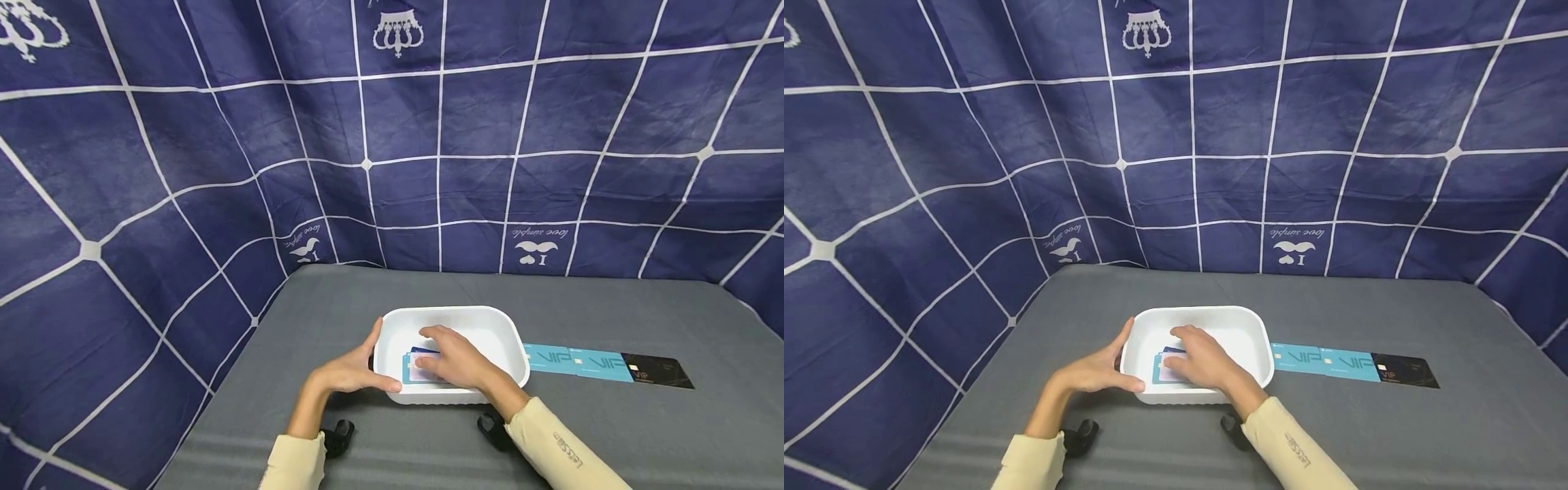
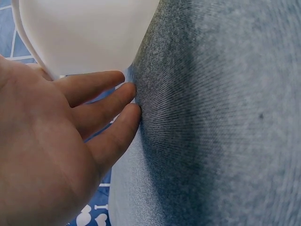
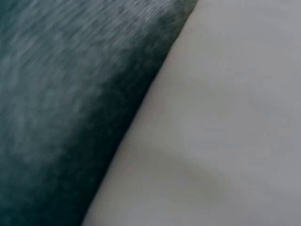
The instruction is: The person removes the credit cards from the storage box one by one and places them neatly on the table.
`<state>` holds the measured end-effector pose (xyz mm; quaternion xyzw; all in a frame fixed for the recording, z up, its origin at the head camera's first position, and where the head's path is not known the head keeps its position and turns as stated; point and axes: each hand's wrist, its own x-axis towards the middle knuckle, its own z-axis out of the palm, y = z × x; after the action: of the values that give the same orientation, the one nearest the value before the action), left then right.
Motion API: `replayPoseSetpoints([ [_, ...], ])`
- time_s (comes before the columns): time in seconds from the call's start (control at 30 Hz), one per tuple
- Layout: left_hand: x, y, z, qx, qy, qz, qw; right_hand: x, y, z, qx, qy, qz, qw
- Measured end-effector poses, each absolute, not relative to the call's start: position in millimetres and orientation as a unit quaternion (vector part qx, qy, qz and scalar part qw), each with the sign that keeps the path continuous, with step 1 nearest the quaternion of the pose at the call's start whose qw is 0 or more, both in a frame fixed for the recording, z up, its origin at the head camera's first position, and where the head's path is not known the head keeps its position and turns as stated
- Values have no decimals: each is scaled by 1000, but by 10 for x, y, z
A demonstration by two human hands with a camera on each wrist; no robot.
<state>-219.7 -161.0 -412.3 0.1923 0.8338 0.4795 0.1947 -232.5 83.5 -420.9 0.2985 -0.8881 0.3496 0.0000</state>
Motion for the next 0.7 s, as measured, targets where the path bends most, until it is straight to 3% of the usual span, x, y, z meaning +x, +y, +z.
replayPoseSetpoints([
  [0.7,-2194,-1594,-4119,195,833,479,195,-2356,861,-4242,311,-905,284,-56],
])
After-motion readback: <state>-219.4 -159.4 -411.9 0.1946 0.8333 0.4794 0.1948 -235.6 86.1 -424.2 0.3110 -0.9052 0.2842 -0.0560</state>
